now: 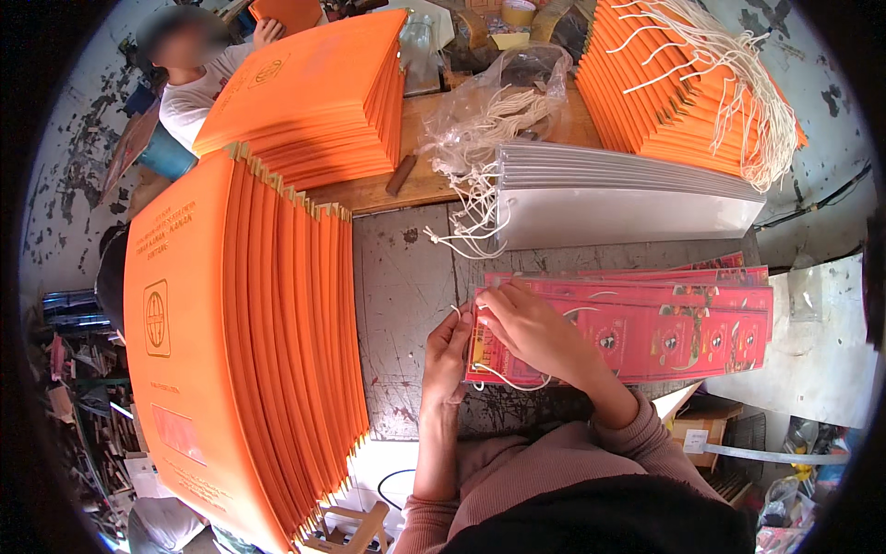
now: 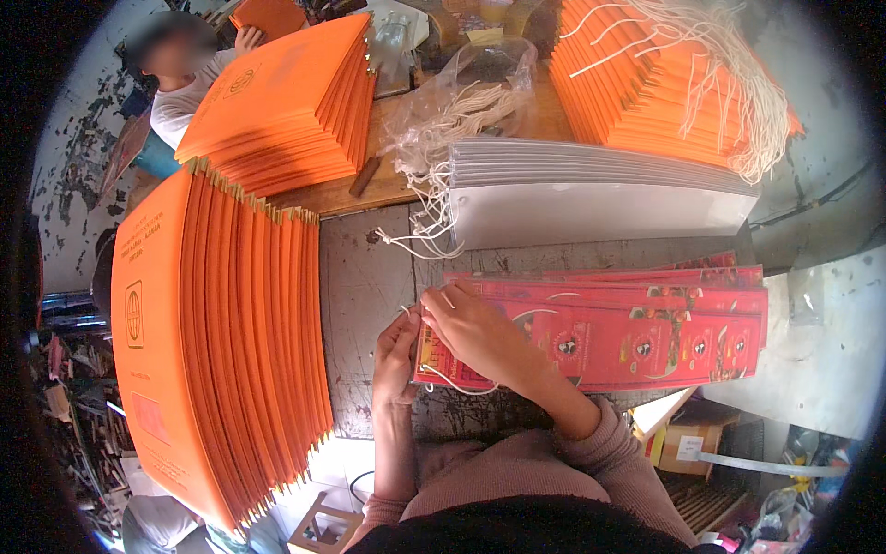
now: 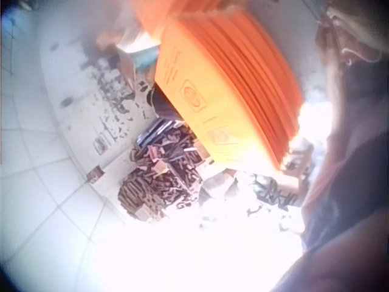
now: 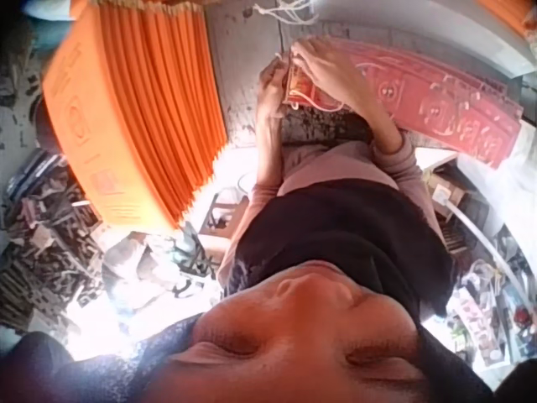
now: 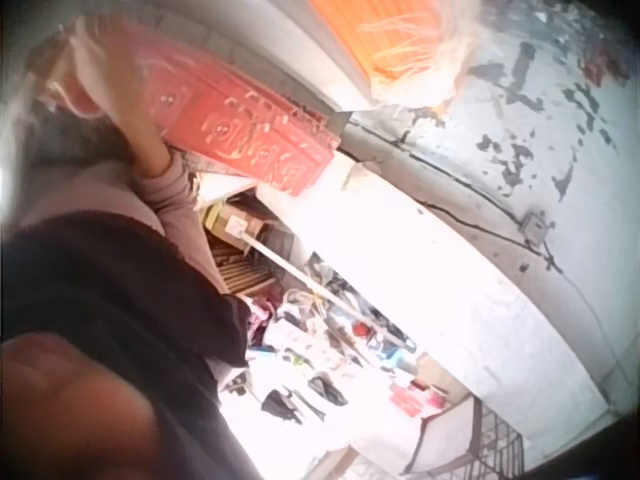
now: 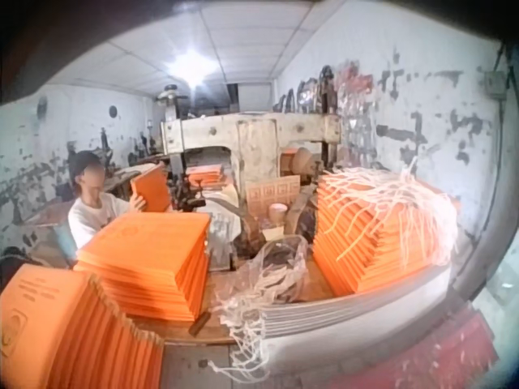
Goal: The person attaches handles to paper bags by threading strings through the holes and tying them by hand.
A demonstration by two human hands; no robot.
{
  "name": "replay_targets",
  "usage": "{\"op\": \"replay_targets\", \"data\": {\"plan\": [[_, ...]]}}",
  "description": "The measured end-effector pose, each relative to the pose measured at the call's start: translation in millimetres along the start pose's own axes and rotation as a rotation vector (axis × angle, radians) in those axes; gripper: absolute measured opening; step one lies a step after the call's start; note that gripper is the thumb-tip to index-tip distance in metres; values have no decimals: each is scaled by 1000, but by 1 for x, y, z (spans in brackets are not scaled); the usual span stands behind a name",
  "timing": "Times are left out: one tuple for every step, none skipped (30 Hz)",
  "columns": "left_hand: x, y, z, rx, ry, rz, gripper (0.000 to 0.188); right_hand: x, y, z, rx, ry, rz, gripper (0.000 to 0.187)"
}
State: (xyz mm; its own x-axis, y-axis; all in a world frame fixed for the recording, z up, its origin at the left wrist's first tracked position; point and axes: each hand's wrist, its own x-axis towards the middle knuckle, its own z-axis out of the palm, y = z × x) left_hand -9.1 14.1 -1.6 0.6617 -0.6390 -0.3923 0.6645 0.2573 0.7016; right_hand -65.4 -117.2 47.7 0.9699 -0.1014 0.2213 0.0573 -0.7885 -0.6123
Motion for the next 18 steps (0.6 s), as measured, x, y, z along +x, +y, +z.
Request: {"op": "replay_targets", "data": {"plan": [[0,1,-2,9,-12,1,32,1,0,-1,39,-8,-11,13],[0,1,-3,10,-9,2,32,2,0,-2,78,-16,-21,11],[-1,1,-5,7,8,-20,32,2,1,-2,80,-17,-23,11],[-2,1,-6,4,22,-43,32,1,3,-2,103,9,-42,10],[-2,1,-6,4,22,-43,32,0,4,-1,126,35,-61,10],[-1,1,-6,-15,14,-36,32,0,5,1,126,34,-62,10],[-1,0,-7,-35,6,-30,32,-1,7,4,138,51,-21,9],[-1,0,-7,-36,6,-30,32,-2,7,5,149,68,19,9],[-2,-1,-6,-33,32,-12,31,-1,6,4,149,67,19,9],[-1,-1,-5,-30,60,5,31,0,5,3,134,22,22,10],[-2,0,-2,-31,62,5,31,1,4,2,118,-22,25,12],[-3,2,3,-55,58,-1,30,2,2,3,118,-24,25,12],[-5,5,6,-78,55,-7,30,1,-2,4,3,-25,10,13],[-5,3,3,-77,57,-6,30,1,-6,6,-113,-25,-5,15],[-5,0,-2,-75,19,-12,30,2,-9,10,-112,-26,-5,15],[-6,-2,-5,-71,-23,-18,30,2,-13,15,-212,1,-22,17],[-7,-2,-4,-69,-26,-20,30,2,-14,17,-313,28,-38,18],[-8,-2,-4,-54,-28,-29,30,1,-15,17,-315,32,-35,18]]}}
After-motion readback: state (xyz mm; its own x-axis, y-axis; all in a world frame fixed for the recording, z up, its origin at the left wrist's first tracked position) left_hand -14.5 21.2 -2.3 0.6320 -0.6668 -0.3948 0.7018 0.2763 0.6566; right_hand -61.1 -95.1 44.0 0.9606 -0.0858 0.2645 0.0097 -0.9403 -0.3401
